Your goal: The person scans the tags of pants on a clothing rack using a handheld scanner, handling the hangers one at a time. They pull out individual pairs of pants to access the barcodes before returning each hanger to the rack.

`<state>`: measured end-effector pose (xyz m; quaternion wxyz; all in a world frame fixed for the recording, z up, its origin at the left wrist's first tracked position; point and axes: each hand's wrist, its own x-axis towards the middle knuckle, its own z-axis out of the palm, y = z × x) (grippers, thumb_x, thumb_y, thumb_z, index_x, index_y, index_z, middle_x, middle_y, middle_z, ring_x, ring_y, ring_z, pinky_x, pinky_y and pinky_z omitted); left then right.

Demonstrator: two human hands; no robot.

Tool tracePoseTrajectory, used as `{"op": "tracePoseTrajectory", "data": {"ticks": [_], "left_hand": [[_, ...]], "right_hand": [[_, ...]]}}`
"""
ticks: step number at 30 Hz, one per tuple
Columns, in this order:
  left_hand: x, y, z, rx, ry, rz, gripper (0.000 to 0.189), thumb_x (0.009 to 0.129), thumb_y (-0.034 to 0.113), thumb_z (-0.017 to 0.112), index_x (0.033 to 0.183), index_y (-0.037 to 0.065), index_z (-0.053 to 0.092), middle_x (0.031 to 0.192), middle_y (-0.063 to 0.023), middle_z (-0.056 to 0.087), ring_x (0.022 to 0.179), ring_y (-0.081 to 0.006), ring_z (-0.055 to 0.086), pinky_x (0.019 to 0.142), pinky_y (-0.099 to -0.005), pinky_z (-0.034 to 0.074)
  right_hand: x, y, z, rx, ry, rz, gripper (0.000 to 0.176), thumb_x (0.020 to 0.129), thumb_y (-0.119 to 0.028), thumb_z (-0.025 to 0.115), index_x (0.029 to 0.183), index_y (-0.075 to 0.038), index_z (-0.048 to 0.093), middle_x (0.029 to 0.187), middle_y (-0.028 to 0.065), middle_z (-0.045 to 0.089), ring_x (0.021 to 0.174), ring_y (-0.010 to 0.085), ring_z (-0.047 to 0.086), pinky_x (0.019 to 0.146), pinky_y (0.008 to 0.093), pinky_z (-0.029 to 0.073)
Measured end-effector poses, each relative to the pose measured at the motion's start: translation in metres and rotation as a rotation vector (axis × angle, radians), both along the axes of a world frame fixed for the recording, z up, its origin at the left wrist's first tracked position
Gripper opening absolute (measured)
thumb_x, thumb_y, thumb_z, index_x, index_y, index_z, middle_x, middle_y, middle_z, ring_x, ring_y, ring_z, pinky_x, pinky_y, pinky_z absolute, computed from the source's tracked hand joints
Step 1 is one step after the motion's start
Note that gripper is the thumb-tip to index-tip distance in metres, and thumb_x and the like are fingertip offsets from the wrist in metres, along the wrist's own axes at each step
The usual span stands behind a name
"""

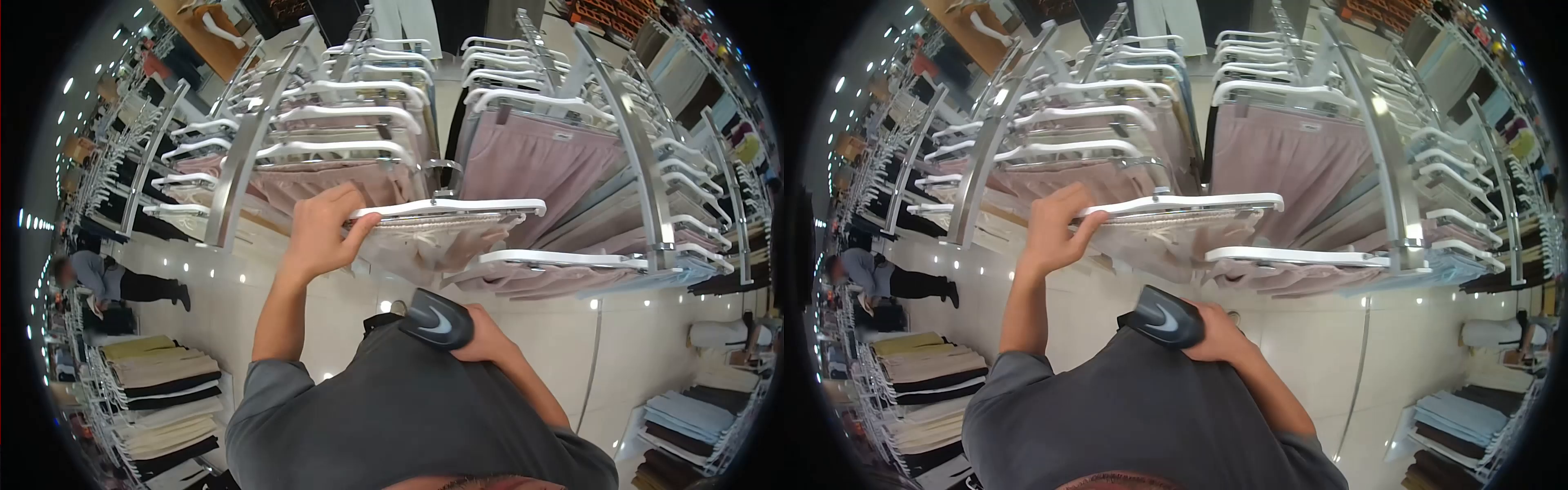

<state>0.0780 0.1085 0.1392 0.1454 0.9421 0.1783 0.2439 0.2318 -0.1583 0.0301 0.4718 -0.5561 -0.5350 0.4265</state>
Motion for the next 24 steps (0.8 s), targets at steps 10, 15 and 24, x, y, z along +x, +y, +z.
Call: {"op": "tracePoseTrajectory", "data": {"ticks": [10,15,24], "left_hand": [[-0.102,0.078,-0.003,-0.071,-0.258,0.036,0.035,0.080,0.029,0.086,0.076,0.004,0.063,0.066,-0.0068,0.052,0.058,-0.0269,0.053,0.051,-0.0359,0.038],[-0.125,0.106,0.014,0.032,-0.250,0.028,0.022,0.075,0.018,0.082,0.082,0.004,0.066,0.068,-0.0068,0.053,0.059,-0.0291,0.054,0.053,-0.0365,0.040],[-0.137,0.137,0.003,0.109,-0.206,0.009,0.042,0.075,0.027,0.086,0.066,0.005,0.051,0.066,-0.0066,0.050,0.057,-0.0274,0.051,0.051,-0.0365,0.037]], "right_hand": [[-0.084,0.083,-0.007,0.115,-0.025,0.215,0.054,0.067,-0.008,0.075,0.120,0.000,0.064,0.097,0.0205,0.071,0.087,0.0394,0.068,0.081,0.0375,0.054],[-0.110,0.100,-0.020,0.157,0.100,0.235,0.062,0.067,-0.010,0.077,0.126,0.002,0.062,0.102,0.0199,0.071,0.092,0.0358,0.070,0.085,0.0369,0.054],[-0.141,0.088,-0.057,0.145,0.030,-0.148,0.055,0.065,-0.008,0.080,0.117,0.003,0.064,0.096,0.0131,0.072,0.085,0.0221,0.069,0.081,0.0336,0.053]]}}
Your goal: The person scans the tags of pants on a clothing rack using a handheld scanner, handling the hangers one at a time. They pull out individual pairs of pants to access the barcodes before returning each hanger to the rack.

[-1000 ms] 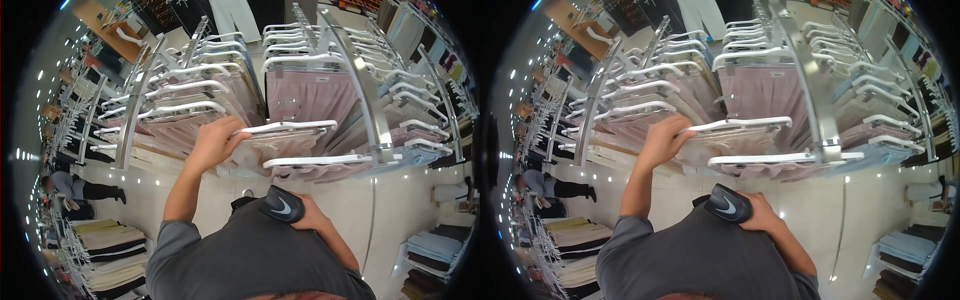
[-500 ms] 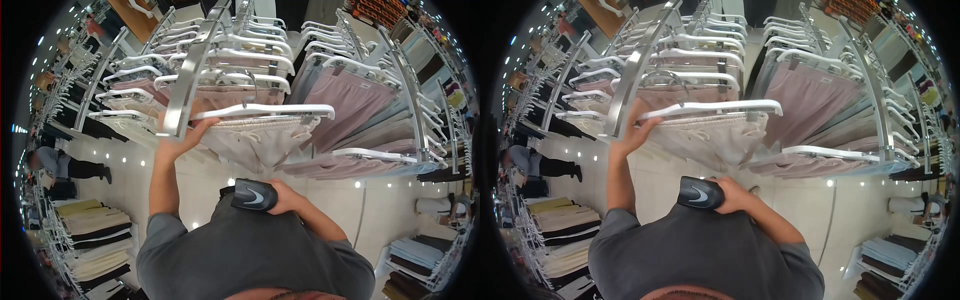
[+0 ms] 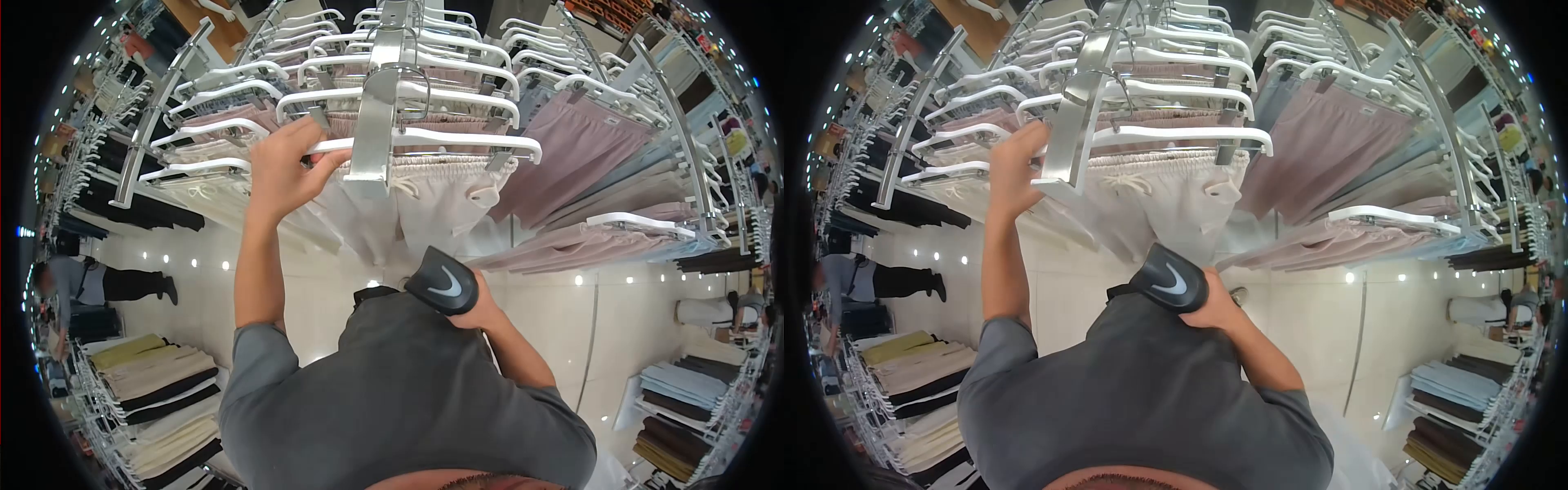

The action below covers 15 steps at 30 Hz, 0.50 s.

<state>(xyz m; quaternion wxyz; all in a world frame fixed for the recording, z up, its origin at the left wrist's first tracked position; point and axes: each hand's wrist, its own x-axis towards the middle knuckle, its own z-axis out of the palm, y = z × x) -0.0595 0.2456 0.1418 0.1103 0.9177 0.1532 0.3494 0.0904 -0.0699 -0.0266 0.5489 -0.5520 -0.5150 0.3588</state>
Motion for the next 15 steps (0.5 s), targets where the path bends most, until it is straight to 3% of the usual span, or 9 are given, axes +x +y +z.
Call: {"op": "tracePoseTrajectory", "data": {"ticks": [1,2,5,8,15], "left_hand": [[0.000,0.003,-0.001,0.007,0.022,0.023,0.046,0.075,0.032,0.087,0.065,0.006,0.051,0.066,-0.0065,0.050,0.057,-0.0274,0.051,0.050,-0.0362,0.037],[0.000,0.004,-0.002,-0.003,0.021,0.025,0.046,0.075,0.032,0.087,0.065,0.006,0.051,0.066,-0.0065,0.050,0.057,-0.0274,0.051,0.050,-0.0362,0.037],[0.002,0.009,-0.004,0.026,-0.022,0.025,0.047,0.075,0.036,0.088,0.067,0.006,0.053,0.067,-0.0062,0.052,0.057,-0.0273,0.051,0.050,-0.0360,0.037],[0.001,0.008,-0.003,0.129,-0.096,-0.023,0.039,0.073,0.030,0.090,0.076,0.005,0.061,0.074,-0.0051,0.059,0.064,-0.0262,0.056,0.053,-0.0351,0.042],[-0.001,-0.010,-0.002,0.238,-0.160,0.024,0.031,0.071,0.020,0.089,0.084,0.005,0.065,0.086,-0.0055,0.064,0.080,-0.0266,0.061,0.065,-0.0359,0.047]], "right_hand": [[-0.005,0.000,-0.003,0.028,-0.119,-0.114,0.045,0.068,-0.002,0.080,0.110,0.004,0.064,0.087,0.0089,0.071,0.072,0.0173,0.068,0.070,0.0312,0.055],[-0.008,0.000,-0.014,0.013,0.027,-0.101,0.034,0.077,0.007,0.074,0.109,0.003,0.064,0.086,0.0081,0.071,0.064,0.0135,0.066,0.060,0.0286,0.054],[-0.020,-0.005,-0.009,-0.108,0.084,-0.211,0.027,0.080,0.011,0.070,0.105,0.003,0.065,0.082,0.0064,0.070,0.062,0.0124,0.065,0.058,0.0278,0.053],[-0.028,-0.008,-0.004,-0.123,0.145,-0.273,0.023,0.081,0.012,0.068,0.102,0.003,0.067,0.078,0.0062,0.069,0.063,0.0126,0.065,0.059,0.0280,0.053],[-0.020,-0.027,-0.021,-0.101,0.019,-0.165,0.018,0.079,0.008,0.070,0.096,0.001,0.071,0.077,0.0045,0.070,0.066,0.0124,0.067,0.062,0.0272,0.052]]}}
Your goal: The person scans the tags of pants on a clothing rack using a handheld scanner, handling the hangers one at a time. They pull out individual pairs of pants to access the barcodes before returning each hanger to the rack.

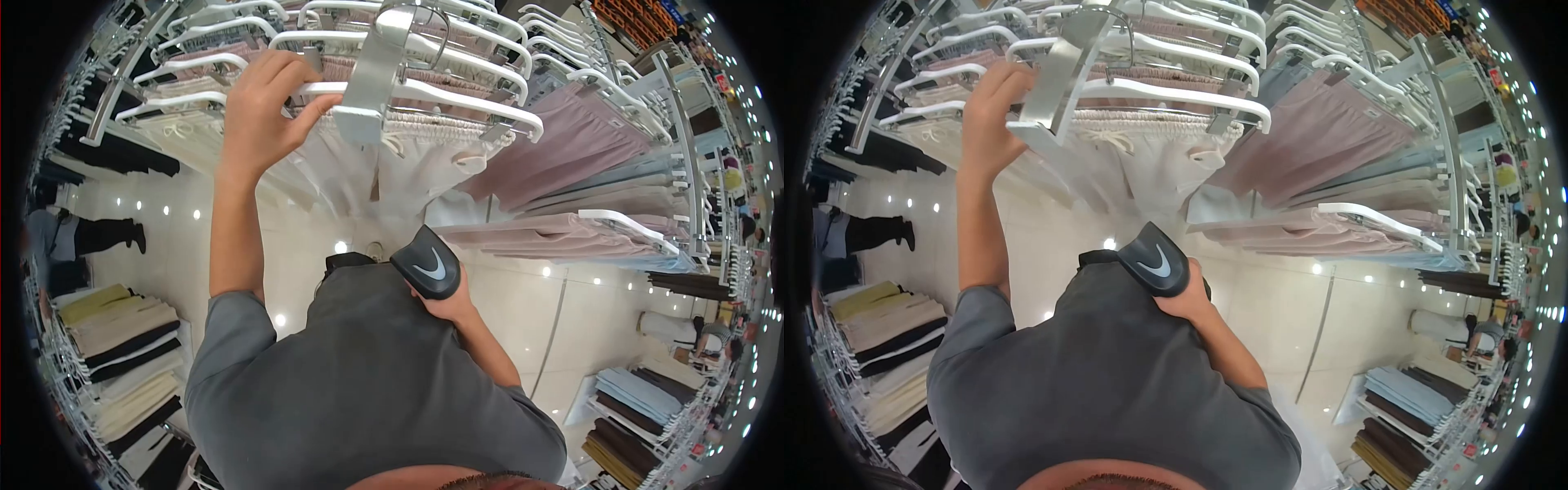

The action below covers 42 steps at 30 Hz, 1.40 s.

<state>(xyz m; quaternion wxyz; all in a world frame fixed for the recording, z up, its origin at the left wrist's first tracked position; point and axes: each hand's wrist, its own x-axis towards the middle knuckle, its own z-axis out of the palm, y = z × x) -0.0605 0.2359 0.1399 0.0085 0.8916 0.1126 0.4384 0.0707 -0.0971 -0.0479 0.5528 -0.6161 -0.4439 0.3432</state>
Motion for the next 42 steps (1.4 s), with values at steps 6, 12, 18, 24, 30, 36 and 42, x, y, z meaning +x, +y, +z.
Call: {"op": "tracePoseTrajectory", "data": {"ticks": [6,12,18,24,30,36,42], "left_hand": [[-0.003,-0.009,-0.008,0.079,0.015,0.120,0.023,0.076,0.018,0.083,0.087,0.006,0.066,0.088,-0.0047,0.065,0.087,-0.0282,0.062,0.078,-0.0387,0.047],[-0.007,-0.009,-0.017,0.069,0.040,0.157,0.025,0.076,0.022,0.083,0.089,0.007,0.068,0.090,-0.0036,0.066,0.092,-0.0279,0.062,0.082,-0.0402,0.046],[0.002,-0.033,-0.014,0.044,-0.176,0.236,0.024,0.075,0.010,0.083,0.096,0.009,0.070,0.103,-0.0062,0.066,0.106,-0.0308,0.060,0.091,-0.0424,0.044],[0.015,-0.107,-0.083,-1.033,-0.351,-0.185,0.027,0.094,-0.001,0.062,0.120,-0.003,0.060,0.111,-0.0148,0.065,0.093,-0.0231,0.065,0.076,-0.0335,0.053],[0.039,-0.101,-0.057,-1.538,-0.317,-0.642,0.044,0.100,0.003,0.056,0.141,-0.007,0.043,0.126,-0.0184,0.061,0.101,-0.0267,0.069,0.075,-0.0354,0.061],[0.048,-0.087,-0.057,-1.432,-0.276,-0.819,0.060,0.103,0.013,0.054,0.153,-0.006,0.027,0.141,-0.0245,0.050,0.123,-0.0356,0.059,0.081,-0.0424,0.061],[0.055,-0.104,-0.051,-1.455,-0.331,-0.897,0.063,0.097,0.008,0.055,0.153,-0.003,0.028,0.152,-0.0217,0.039,0.136,-0.0404,0.050,0.085,-0.0453,0.060]], "right_hand": [[0.020,-0.024,-0.012,-0.021,-0.234,0.057,0.017,0.075,0.002,0.075,0.091,-0.004,0.072,0.076,0.0044,0.072,0.070,0.0151,0.070,0.067,0.0289,0.054],[0.035,-0.020,0.018,0.014,-0.194,0.102,0.013,0.074,0.000,0.075,0.086,-0.004,0.071,0.075,0.0056,0.072,0.069,0.0180,0.070,0.068,0.0311,0.054],[0.029,-0.010,0.011,-0.047,-0.060,0.088,0.014,0.075,0.001,0.074,0.088,-0.003,0.071,0.074,0.0056,0.071,0.067,0.0163,0.069,0.065,0.0294,0.054],[0.005,0.002,-0.017,-0.084,-0.010,-0.076,0.014,0.080,0.006,0.073,0.093,-0.001,0.071,0.074,0.0027,0.070,0.063,0.0110,0.065,0.060,0.0271,0.052],[-0.016,0.020,0.000,-0.047,0.037,-0.059,0.009,0.084,0.003,0.073,0.092,0.000,0.071,0.073,0.0021,0.069,0.061,0.0093,0.063,0.057,0.0262,0.050],[-0.036,0.017,0.002,-0.001,-0.093,-0.078,0.011,0.081,0.003,0.073,0.091,-0.001,0.073,0.075,0.0041,0.072,0.065,0.0108,0.067,0.061,0.0274,0.052],[-0.038,0.002,0.027,-0.088,0.041,-0.090,0.015,0.076,0.003,0.075,0.090,-0.001,0.072,0.078,0.0059,0.072,0.070,0.0143,0.068,0.065,0.0299,0.053]]}}
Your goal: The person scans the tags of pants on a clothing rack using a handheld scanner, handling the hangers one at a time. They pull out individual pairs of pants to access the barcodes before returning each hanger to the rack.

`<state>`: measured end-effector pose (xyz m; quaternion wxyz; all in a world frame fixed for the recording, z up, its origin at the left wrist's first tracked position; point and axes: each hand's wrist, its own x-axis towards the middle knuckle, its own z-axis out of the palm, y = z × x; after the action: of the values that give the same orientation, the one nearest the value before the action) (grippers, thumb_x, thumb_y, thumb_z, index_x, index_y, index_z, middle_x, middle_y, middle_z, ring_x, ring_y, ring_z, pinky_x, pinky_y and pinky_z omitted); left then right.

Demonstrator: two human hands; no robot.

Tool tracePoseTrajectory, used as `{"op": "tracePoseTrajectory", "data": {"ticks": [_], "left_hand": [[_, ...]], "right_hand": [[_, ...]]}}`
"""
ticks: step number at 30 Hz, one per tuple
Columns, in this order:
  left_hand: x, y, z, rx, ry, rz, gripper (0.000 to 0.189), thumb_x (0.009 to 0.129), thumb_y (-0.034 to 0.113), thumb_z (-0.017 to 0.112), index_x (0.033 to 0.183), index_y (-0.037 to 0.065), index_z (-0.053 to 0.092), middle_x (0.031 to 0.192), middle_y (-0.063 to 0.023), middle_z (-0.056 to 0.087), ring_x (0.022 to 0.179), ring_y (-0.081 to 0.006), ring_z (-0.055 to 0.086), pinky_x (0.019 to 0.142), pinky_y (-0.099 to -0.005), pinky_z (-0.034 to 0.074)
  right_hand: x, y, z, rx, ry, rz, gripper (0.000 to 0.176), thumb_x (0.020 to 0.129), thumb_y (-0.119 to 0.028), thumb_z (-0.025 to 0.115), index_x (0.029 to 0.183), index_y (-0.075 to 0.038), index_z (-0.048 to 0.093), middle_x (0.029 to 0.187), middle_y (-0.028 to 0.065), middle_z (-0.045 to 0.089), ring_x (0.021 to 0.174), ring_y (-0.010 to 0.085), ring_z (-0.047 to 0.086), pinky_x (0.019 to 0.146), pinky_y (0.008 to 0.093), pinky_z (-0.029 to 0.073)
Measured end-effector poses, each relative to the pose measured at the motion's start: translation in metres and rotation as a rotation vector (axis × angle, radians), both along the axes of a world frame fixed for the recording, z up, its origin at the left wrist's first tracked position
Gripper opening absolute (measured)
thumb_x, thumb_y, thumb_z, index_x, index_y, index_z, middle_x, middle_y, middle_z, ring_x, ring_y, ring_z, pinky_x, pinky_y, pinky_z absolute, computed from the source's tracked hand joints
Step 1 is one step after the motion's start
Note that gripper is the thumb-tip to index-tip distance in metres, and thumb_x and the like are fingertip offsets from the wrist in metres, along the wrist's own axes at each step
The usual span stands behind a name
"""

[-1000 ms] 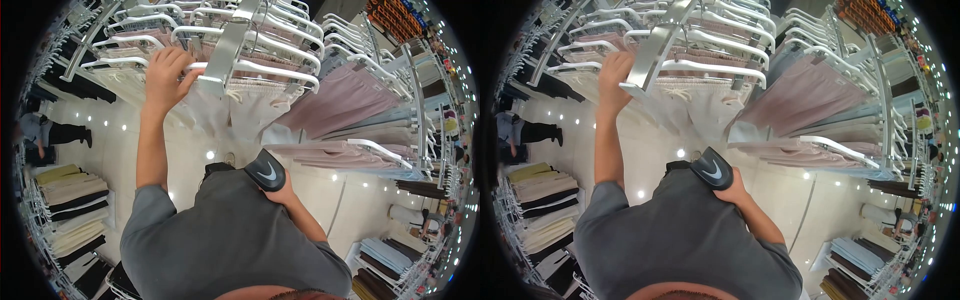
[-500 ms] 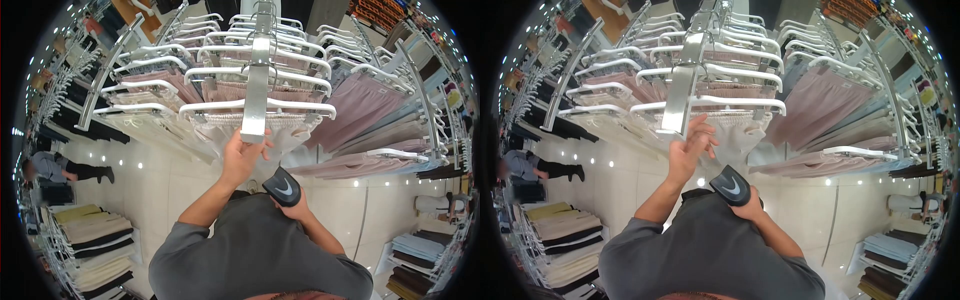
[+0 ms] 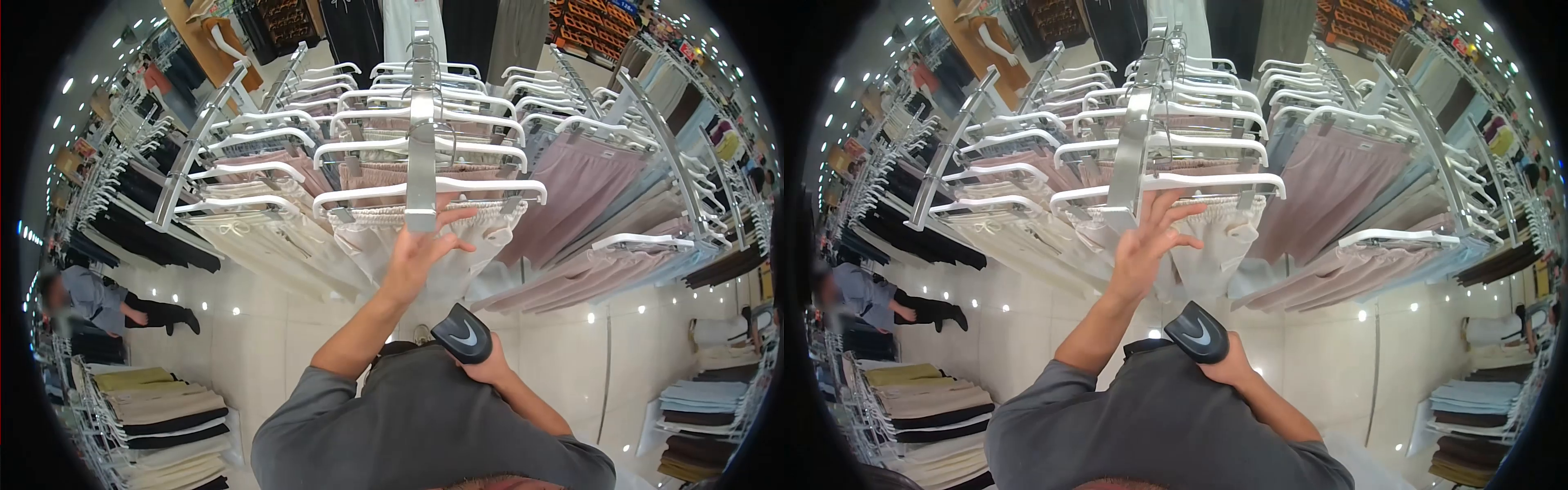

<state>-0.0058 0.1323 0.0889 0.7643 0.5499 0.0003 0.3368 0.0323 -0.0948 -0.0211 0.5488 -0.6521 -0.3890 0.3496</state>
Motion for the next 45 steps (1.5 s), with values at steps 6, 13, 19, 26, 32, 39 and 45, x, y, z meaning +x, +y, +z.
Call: {"op": "tracePoseTrajectory", "data": {"ticks": [6,13,19,26,32,39,45], "left_hand": [[0.003,-0.036,0.024,-0.036,-0.048,-0.083,0.068,0.093,0.008,0.057,0.152,-0.002,0.025,0.152,-0.0195,0.039,0.132,-0.0411,0.053,0.086,-0.0447,0.058],[-0.014,-0.082,0.024,-0.105,0.017,-0.161,0.066,0.094,0.007,0.057,0.152,-0.002,0.027,0.151,-0.0198,0.041,0.116,-0.0342,0.062,0.080,-0.0402,0.055],[-0.050,-0.096,0.018,-0.164,0.159,-0.188,0.064,0.097,0.012,0.057,0.153,-0.002,0.029,0.143,-0.0190,0.051,0.097,-0.0245,0.064,0.078,-0.0347,0.052],[-0.108,-0.078,0.034,-0.094,0.439,-0.270,0.067,0.098,0.013,0.061,0.155,-0.005,0.030,0.122,-0.0110,0.063,0.081,-0.0139,0.058,0.076,-0.0310,0.051],[-0.141,-0.062,0.066,0.268,0.726,-0.225,0.049,0.102,0.026,0.065,0.143,0.002,0.053,0.089,0.0041,0.062,0.074,-0.0037,0.057,0.065,-0.0249,0.046],[-0.145,0.006,0.106,1.150,0.925,0.227,0.025,0.099,0.023,0.063,0.110,0.001,0.069,0.086,-0.0131,0.064,0.081,-0.0201,0.060,0.076,-0.0379,0.049],[-0.105,0.056,0.125,1.159,0.843,0.185,0.024,0.100,0.021,0.063,0.108,-0.001,0.067,0.081,-0.0073,0.061,0.076,-0.0151,0.055,0.071,-0.0338,0.046]], "right_hand": [[-0.010,-0.031,0.009,0.024,0.005,0.030,0.016,0.076,0.003,0.074,0.091,0.000,0.070,0.078,0.0070,0.071,0.069,0.0143,0.066,0.066,0.0302,0.053],[-0.022,-0.081,0.026,-0.009,-0.071,0.068,0.025,0.072,-0.005,0.075,0.095,0.001,0.069,0.084,0.0161,0.072,0.075,0.0281,0.070,0.074,0.0342,0.055],[-0.022,-0.133,0.030,0.052,0.025,0.337,0.049,0.063,-0.013,0.079,0.107,0.002,0.066,0.094,0.0170,0.072,0.082,0.0289,0.069,0.079,0.0350,0.053],[-0.032,-0.162,0.045,0.241,0.104,0.517,0.064,0.063,-0.023,0.083,0.118,0.003,0.062,0.102,0.0149,0.070,0.089,0.0233,0.066,0.085,0.0353,0.051],[-0.045,-0.170,0.047,0.188,0.170,0.562,0.065,0.063,-0.025,0.082,0.117,0.004,0.062,0.102,0.0142,0.069,0.090,0.0242,0.065,0.087,0.0350,0.050],[-0.064,-0.178,0.049,0.141,0.162,0.456,0.058,0.059,-0.023,0.082,0.109,0.001,0.065,0.096,0.0096,0.070,0.083,0.0215,0.065,0.082,0.0344,0.051],[-0.080,-0.156,0.052,-0.143,0.223,0.189,0.027,0.082,-0.004,0.082,0.105,0.004,0.069,0.083,0.0048,0.073,0.076,0.0145,0.066,0.072,0.0302,0.054]]}}
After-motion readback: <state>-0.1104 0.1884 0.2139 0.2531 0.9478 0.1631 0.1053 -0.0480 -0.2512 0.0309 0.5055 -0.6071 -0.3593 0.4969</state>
